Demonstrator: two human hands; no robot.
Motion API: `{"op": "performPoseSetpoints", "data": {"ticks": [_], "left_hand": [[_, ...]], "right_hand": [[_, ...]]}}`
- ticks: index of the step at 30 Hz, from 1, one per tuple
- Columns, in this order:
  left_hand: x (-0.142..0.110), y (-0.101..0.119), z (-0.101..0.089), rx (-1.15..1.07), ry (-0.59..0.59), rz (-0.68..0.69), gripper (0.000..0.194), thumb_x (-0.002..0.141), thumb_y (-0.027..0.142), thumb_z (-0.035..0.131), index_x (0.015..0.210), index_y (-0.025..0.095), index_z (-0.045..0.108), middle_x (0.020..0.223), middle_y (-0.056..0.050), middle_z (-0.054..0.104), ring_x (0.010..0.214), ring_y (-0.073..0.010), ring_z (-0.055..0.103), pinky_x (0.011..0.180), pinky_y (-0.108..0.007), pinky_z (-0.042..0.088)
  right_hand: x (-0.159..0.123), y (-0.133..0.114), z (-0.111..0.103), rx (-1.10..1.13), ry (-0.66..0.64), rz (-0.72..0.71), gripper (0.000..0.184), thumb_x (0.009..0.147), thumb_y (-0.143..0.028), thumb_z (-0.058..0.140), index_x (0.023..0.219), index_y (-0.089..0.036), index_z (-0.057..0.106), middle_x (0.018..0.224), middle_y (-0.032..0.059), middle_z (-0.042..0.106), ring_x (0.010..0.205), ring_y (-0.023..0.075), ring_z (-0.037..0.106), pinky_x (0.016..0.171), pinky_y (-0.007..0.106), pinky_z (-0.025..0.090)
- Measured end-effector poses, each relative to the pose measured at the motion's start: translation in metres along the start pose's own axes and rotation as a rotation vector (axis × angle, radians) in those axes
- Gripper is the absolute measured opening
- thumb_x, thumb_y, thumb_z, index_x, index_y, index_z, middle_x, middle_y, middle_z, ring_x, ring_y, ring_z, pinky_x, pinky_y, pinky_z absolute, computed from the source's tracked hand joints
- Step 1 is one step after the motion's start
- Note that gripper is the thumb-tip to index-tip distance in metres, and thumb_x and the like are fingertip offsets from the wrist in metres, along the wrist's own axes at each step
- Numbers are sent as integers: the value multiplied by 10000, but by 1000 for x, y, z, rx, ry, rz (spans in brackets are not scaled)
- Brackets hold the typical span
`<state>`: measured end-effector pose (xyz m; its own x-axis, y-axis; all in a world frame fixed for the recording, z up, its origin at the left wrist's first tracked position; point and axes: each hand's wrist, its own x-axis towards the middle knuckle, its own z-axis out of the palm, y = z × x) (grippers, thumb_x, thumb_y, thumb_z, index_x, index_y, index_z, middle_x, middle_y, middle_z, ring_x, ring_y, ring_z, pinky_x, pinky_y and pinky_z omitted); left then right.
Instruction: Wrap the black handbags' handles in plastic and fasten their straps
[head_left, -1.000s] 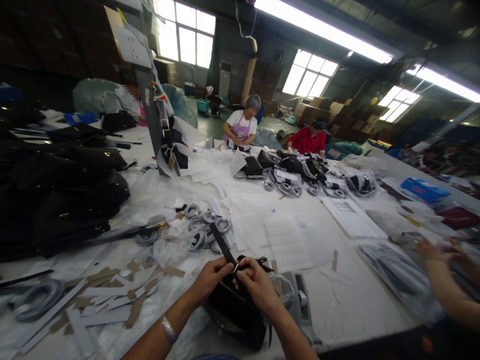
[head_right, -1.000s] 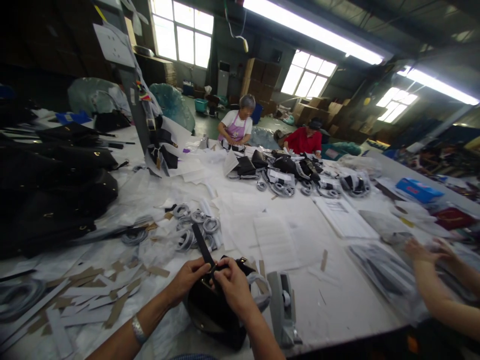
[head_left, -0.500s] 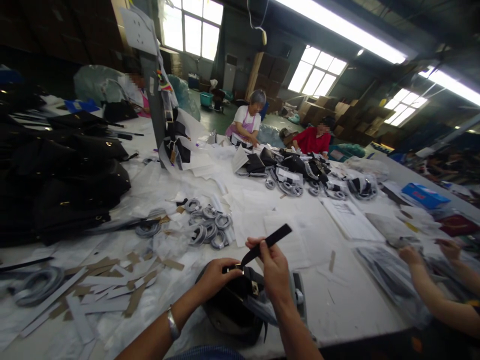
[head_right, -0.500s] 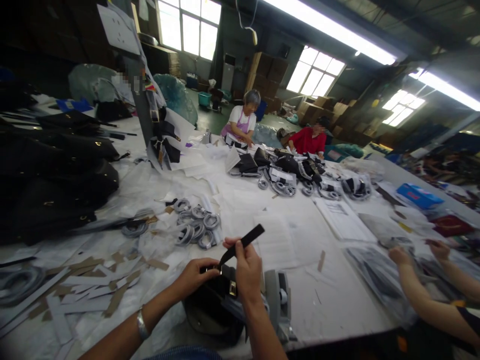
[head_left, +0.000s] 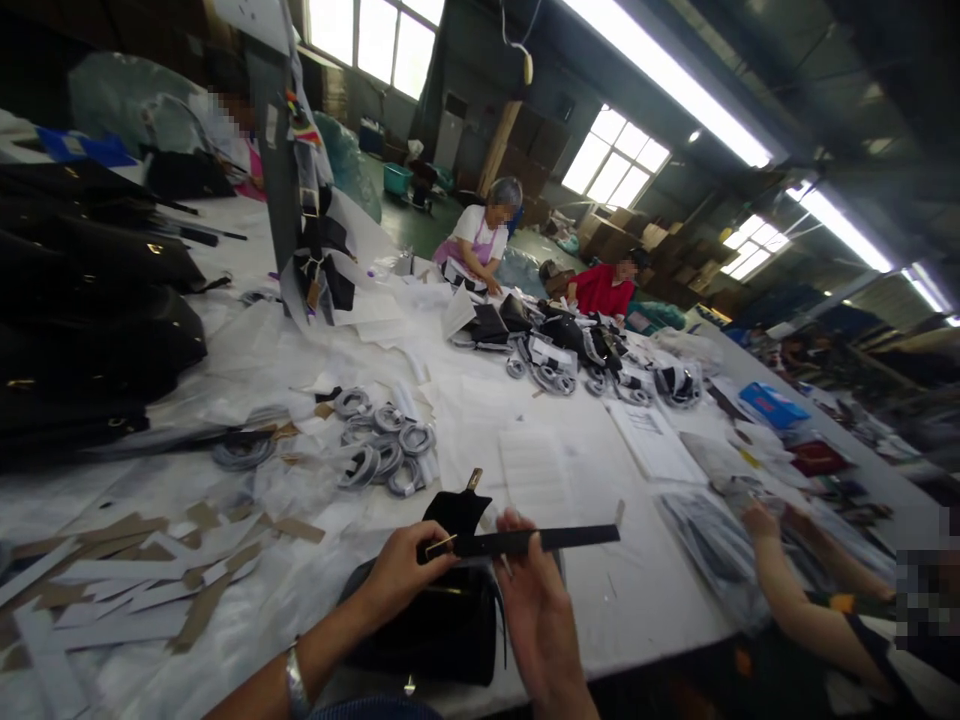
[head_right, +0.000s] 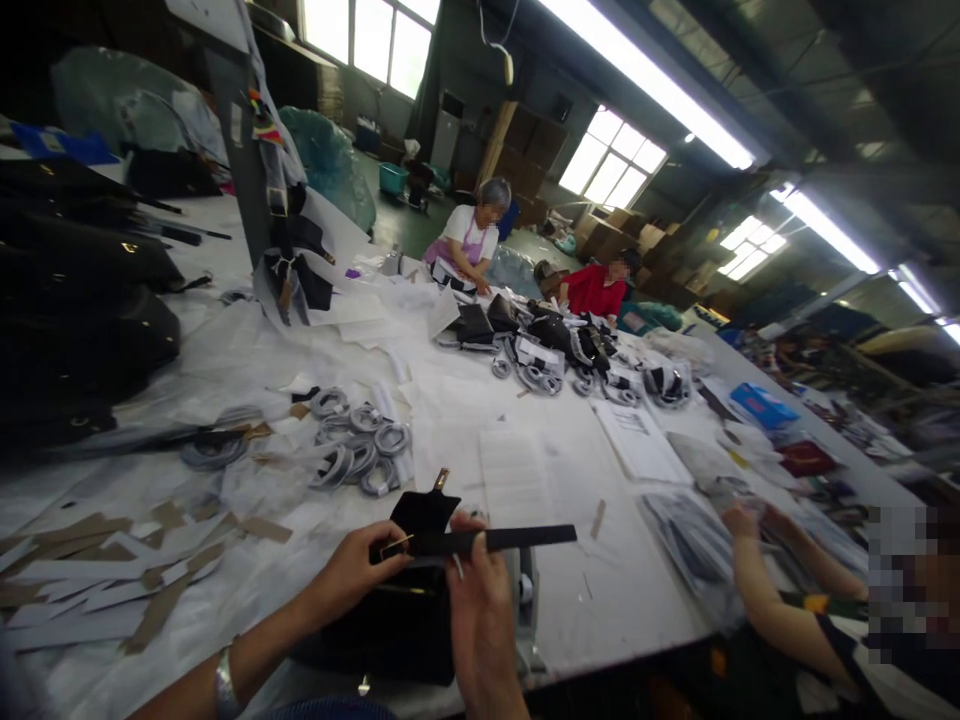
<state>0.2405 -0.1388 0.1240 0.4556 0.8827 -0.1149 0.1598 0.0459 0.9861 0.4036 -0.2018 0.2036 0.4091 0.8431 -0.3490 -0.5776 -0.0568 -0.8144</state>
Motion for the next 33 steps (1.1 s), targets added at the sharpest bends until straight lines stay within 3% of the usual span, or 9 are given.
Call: {"op": "performPoseSetpoints", "data": {"ticks": [4, 8, 10, 14, 17, 20, 25, 29, 33], "left_hand": [[-2, -5, 8, 13, 6, -7, 139, 762, 314, 710, 761, 176, 691, 784, -24, 701, 781, -214, 629, 712, -273, 406], [-4, -6, 6, -29, -56, -19, 137, 750, 306, 726, 789, 175, 714, 807, -30, 723, 808, -223, 647, 737, -277, 426], [-3, -5, 3, -70, -113, -17, 149, 772, 309, 708, 849, 184, 731, 855, -31, 742, 846, -224, 659, 774, -278, 443], [0, -4, -4, -151, -205, -18, 207, 831, 312, 644, 973, 203, 747, 978, -36, 757, 955, -226, 658, 865, -288, 448], [1, -7, -5, -206, -238, -55, 255, 839, 342, 631, 1003, 183, 745, 989, -53, 756, 941, -231, 664, 845, -297, 466], [0, -10, -4, -250, -236, -110, 304, 829, 381, 643, 1007, 153, 738, 967, -71, 754, 895, -232, 667, 803, -303, 477], [-2, -13, -3, -323, -247, -169, 352, 815, 441, 662, 993, 145, 729, 927, -68, 752, 857, -218, 664, 764, -288, 479], [-1, -15, -5, -356, -258, -178, 351, 790, 440, 693, 976, 145, 735, 914, -62, 750, 863, -213, 659, 770, -280, 475], [0, -14, -6, -364, -247, -195, 346, 763, 433, 719, 948, 141, 736, 885, -56, 744, 843, -207, 656, 760, -282, 472]], "right_hand": [[-7, 33, -3, -331, -40, 78, 392, 761, -410, 784, 1058, -163, 717, 1149, 99, 713, 1112, 276, 640, 976, 397, 509], [7, 41, -22, -521, 11, 78, 429, 752, -486, 762, 943, -102, 752, 936, 116, 764, 927, 292, 714, 848, 391, 579], [11, 41, -28, -468, 45, 91, 428, 761, -496, 751, 930, -103, 748, 898, 113, 769, 898, 286, 725, 803, 381, 596], [11, 43, -28, -124, 128, 198, 366, 713, -400, 826, 911, -108, 728, 934, 119, 772, 881, 257, 738, 754, 332, 613], [10, 47, -26, 39, 164, 265, 343, 659, -333, 874, 876, -114, 723, 952, 119, 773, 863, 229, 743, 735, 290, 616], [12, 53, -27, 92, 190, 303, 293, 668, -290, 871, 864, -129, 726, 926, 88, 781, 832, 185, 746, 719, 244, 614], [14, 61, -31, 165, 242, 376, 36, 805, -162, 751, 811, -140, 724, 831, 44, 788, 726, 117, 744, 666, 172, 603], [14, 64, -31, 175, 258, 385, 71, 848, -111, 686, 794, -143, 720, 797, 30, 786, 706, 98, 741, 650, 147, 594], [11, 61, -28, 135, 236, 322, 76, 776, -190, 781, 807, -155, 721, 821, 26, 786, 745, 120, 745, 676, 168, 599]]}}
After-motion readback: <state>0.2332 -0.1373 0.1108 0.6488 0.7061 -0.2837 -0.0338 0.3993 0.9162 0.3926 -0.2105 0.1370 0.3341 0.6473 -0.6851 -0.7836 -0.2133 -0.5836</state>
